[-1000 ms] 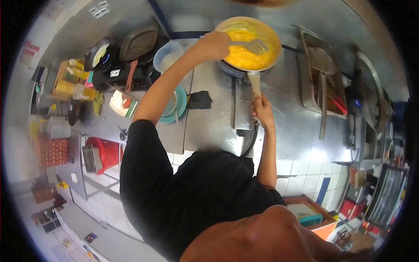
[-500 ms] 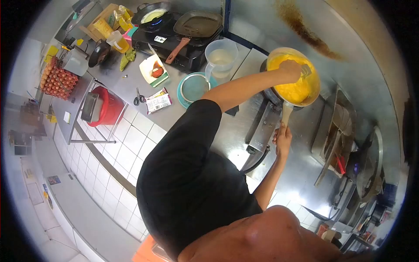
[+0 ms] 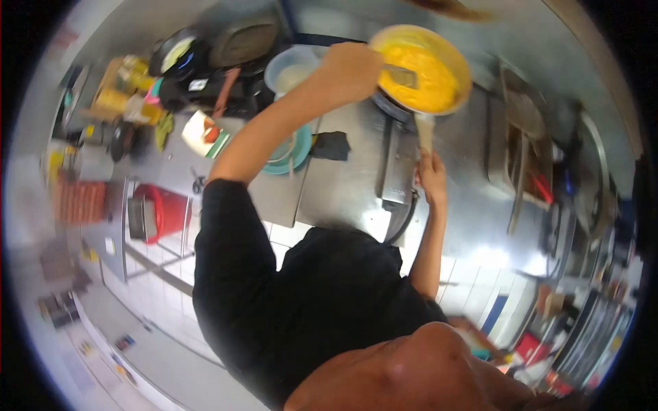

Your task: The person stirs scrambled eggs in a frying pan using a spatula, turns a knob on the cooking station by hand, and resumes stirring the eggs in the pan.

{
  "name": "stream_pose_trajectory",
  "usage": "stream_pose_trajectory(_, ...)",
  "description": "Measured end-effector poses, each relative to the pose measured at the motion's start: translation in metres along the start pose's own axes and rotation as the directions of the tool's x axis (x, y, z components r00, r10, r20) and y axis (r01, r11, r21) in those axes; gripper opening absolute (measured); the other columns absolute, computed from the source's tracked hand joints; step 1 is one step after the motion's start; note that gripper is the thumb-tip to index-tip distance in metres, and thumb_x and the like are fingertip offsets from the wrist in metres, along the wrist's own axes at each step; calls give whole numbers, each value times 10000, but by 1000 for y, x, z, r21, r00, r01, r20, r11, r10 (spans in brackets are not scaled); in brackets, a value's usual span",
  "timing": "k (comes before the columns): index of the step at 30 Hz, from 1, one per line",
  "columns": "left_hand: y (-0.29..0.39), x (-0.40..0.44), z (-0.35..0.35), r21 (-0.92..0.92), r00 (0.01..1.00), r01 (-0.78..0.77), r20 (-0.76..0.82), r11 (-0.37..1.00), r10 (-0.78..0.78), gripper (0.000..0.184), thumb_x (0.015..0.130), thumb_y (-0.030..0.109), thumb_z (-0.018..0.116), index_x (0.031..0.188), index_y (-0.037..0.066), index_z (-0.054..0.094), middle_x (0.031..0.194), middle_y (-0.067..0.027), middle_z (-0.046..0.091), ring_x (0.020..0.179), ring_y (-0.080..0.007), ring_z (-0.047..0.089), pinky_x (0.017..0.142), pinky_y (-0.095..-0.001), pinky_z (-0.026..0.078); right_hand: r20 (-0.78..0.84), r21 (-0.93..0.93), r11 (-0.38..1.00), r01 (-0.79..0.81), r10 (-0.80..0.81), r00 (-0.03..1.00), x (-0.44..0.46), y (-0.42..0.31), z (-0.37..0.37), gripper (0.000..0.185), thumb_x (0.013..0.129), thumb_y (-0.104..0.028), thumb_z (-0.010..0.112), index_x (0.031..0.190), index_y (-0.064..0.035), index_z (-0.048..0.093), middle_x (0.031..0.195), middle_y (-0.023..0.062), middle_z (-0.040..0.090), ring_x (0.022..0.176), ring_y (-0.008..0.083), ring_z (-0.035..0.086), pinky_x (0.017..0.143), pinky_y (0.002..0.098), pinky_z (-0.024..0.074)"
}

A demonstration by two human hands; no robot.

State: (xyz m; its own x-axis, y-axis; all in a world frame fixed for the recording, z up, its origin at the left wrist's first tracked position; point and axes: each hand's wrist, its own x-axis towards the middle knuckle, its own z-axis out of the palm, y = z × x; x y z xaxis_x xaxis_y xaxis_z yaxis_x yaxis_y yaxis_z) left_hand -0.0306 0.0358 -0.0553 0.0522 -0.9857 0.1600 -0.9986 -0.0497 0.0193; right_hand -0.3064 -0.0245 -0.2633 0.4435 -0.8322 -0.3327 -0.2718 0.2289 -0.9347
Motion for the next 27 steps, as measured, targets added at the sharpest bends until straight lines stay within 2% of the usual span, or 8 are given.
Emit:
stream_pose_trajectory(1,6,-7,-4,38,998,2,61,999,-4,240,808,124,590,999,51,717,778,-214,682,748,-395,689,662,-492,545,-5,17,1000,-8,8,1000,-4,-2,1,329,1029,-396,508,943,-80,539,666,-13,502,477,66,469,405,237,381)
stream_pose_trajectory(4,19,-18,26,-23,995,-71,-77,997,69,183,804,120,585,795,4,725,792,-217,687,704,-371,693,645,-481,553,10,69,997,-15,14,1000,-6,-10,2,318,1031,-379,507,954,-72,539,669,-9,503,474,71,468,409,244,388)
stream_pose_trajectory(10,33,29,101,23,989,-7,-149,1000,10,244,853,95,546,976,-51,697,827,-226,674,675,-343,699,586,-441,562,22,92,996,-21,19,1000,-8,-15,3,315,1028,-339,511,1087,-34,562,668,1,506,471,85,477,411,258,395)
stream_pose_trajectory(13,33,61,116,-13,993,61,-102,998,-62,359,850,73,541,1180,-28,642,917,-245,669,750,-365,702,642,-445,568,23,94,995,-14,11,1000,-3,-6,3,335,1029,-372,514,1148,-64,570,692,-24,507,466,50,456,391,220,371)
stream_pose_trajectory(18,17,104,145,-23,974,-9,-227,1000,4,362,842,74,535,1178,-1,646,913,-238,682,777,-360,708,671,-446,574,12,86,996,-31,30,999,-4,-6,2,326,1028,-384,515,1109,-74,572,695,-21,517,472,50,459,395,219,376)
stream_pose_trajectory(22,3,107,128,-93,981,23,-187,995,-40,289,822,104,561,1058,48,718,899,-211,708,840,-368,707,716,-489,566,-8,59,998,-19,19,1000,-2,-3,3,332,1031,-393,503,1029,-68,571,652,-24,498,467,68,468,397,238,377)
stream_pose_trajectory(25,15,68,77,-115,985,49,-158,992,-67,205,793,127,602,911,42,747,843,-198,716,799,-364,714,689,-474,569,-3,-27,999,-42,42,999,-2,-5,0,288,1028,-387,518,1049,-104,567,701,-21,526,503,46,464,408,213,372)
stream_pose_trajectory(27,24,37,42,-112,987,18,-158,994,-36,178,765,133,642,873,36,745,798,-191,712,749,-368,710,666,-465,569,25,17,1000,-17,17,1000,-1,-2,0,281,1027,-391,520,1029,-113,561,701,-25,524,510,46,461,408,213,355)
